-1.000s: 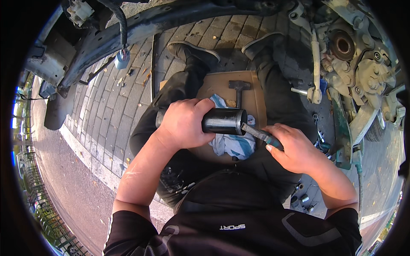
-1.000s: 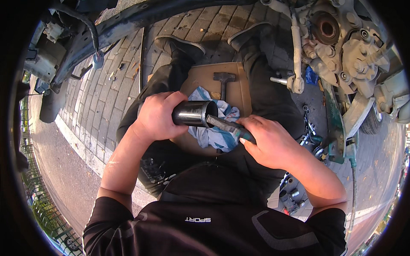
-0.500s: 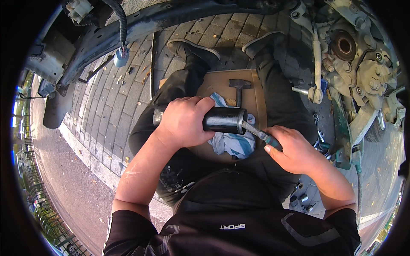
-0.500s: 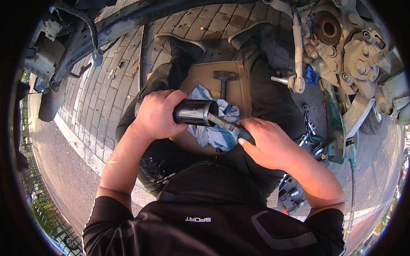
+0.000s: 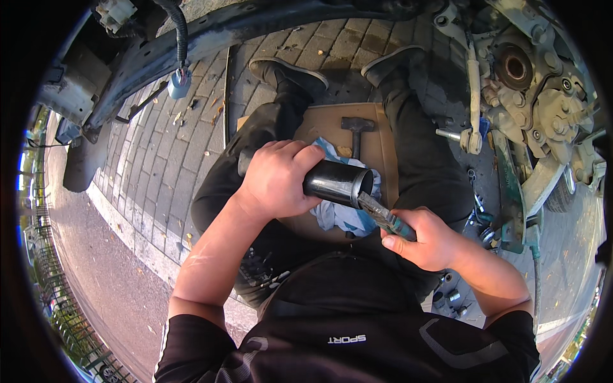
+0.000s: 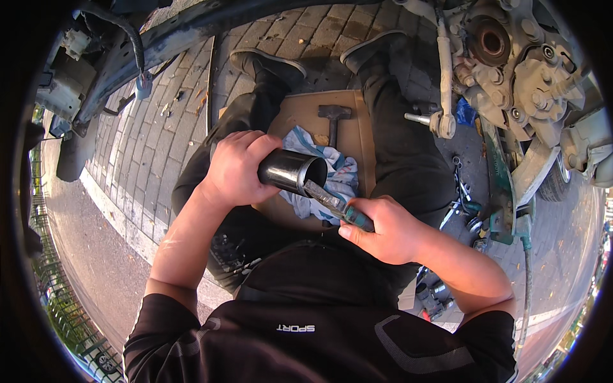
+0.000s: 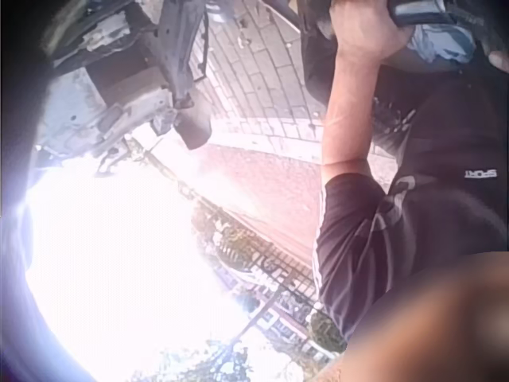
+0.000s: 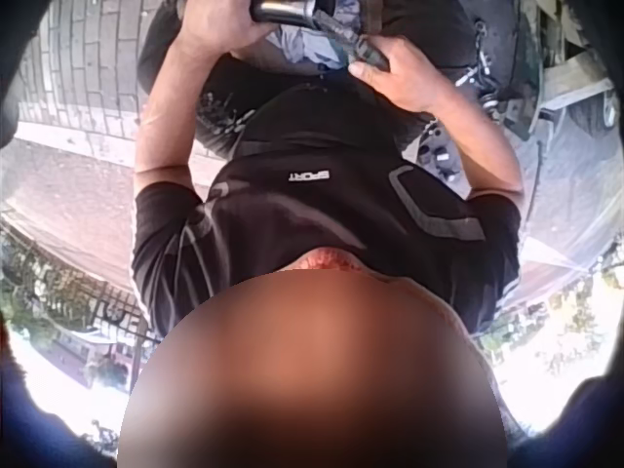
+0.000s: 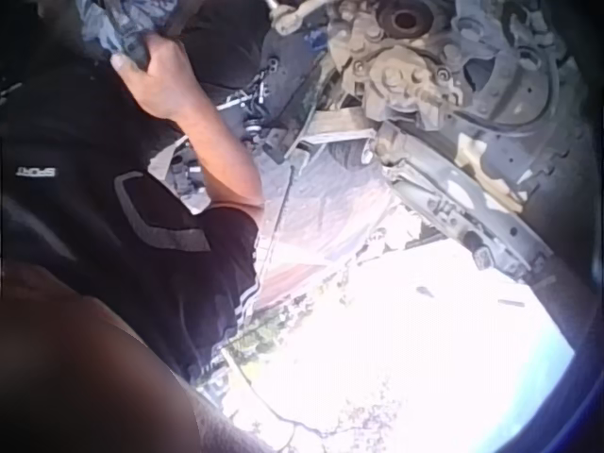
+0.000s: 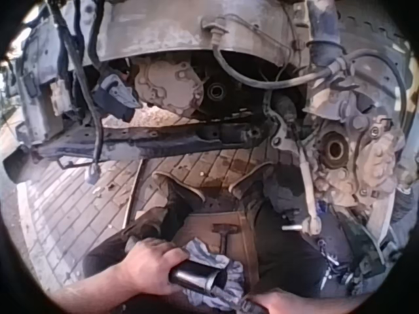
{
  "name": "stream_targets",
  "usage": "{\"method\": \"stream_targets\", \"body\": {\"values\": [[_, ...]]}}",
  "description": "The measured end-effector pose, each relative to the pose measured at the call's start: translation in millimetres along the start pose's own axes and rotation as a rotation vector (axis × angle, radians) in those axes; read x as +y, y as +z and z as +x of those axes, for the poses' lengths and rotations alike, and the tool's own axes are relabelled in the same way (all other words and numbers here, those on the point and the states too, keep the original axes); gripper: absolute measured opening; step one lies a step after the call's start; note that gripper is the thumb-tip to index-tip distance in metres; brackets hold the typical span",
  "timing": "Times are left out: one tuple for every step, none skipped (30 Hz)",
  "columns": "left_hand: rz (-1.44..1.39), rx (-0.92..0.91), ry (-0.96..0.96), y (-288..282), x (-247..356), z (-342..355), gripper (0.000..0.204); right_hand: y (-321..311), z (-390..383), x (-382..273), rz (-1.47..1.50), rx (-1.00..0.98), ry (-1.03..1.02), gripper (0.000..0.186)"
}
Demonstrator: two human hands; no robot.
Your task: The person removes a cylindrical metal part from the car's undercarriage using a hammer and a socket. They then clean the part with a cloth and use a screwdriver to scrape its interior. Finally, they pick up a bolt and a socket from the ground.
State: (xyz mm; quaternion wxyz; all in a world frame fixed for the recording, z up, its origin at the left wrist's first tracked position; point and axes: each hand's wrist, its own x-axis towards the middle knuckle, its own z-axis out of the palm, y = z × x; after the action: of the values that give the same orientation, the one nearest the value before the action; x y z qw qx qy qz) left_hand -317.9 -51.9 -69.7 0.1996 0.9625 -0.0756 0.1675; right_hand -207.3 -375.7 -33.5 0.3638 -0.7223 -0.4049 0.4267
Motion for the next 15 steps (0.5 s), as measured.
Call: {"method": "stream_targets", "body": {"values": [[-0.006, 0.029, 0.032, 0, -1, 0, 0.062, 3, -1, 1, 0.119, -0.063, 0.063, 0.028], [-0.01, 0.053, 0.063, 1, -3, 2, 0.063, 5, -2, 2, 0.228, -0.124, 0.136, 0.028], [-0.015, 0.078, 0.095, 1, -5, 4, 0.063, 7, -3, 3, 0.336, -0.185, 0.209, 0.028], [-0.033, 0.095, 0.12, 1, -6, 5, 0.061, 9, -4, 4, 0.458, -0.244, 0.244, 0.029], [-0.05, 0.112, 0.145, 1, -8, 7, 0.059, 11, -5, 5, 0.536, -0.283, 0.222, 0.029], [-0.068, 0.129, 0.17, 1, -9, 9, 0.057, 13, -5, 5, 0.61, -0.325, 0.208, 0.029], [-0.061, 0.135, 0.177, 0, -10, 9, 0.057, 14, -5, 6, 0.676, -0.37, 0.193, 0.029], [-0.055, 0.141, 0.184, 0, -11, 10, 0.057, 14, -5, 6, 0.647, -0.372, 0.208, 0.031], [-0.05, 0.14, 0.184, 0, -11, 10, 0.058, 14, -5, 6, 0.62, -0.331, 0.197, 0.031], [-0.055, 0.127, 0.165, -1, -11, 9, 0.058, 13, -5, 6, 0.579, -0.276, 0.192, 0.032], [-0.061, 0.107, 0.136, -1, -11, 8, 0.059, 12, -5, 6, 0.535, -0.231, 0.194, 0.033], [-0.067, 0.088, 0.108, -1, -10, 7, 0.059, 9, -5, 6, 0.549, -0.22, 0.234, 0.032], [-0.07, 0.089, 0.104, 0, -10, 6, 0.059, 7, -4, 5, 0.511, -0.197, 0.18, 0.033], [-0.074, 0.09, 0.102, 0, -10, 5, 0.059, 4, -3, 5, 0.467, -0.177, 0.134, 0.034], [-0.083, 0.084, 0.097, 0, -10, 5, 0.059, 2, -3, 4, 0.414, -0.152, 0.071, 0.034]]}}
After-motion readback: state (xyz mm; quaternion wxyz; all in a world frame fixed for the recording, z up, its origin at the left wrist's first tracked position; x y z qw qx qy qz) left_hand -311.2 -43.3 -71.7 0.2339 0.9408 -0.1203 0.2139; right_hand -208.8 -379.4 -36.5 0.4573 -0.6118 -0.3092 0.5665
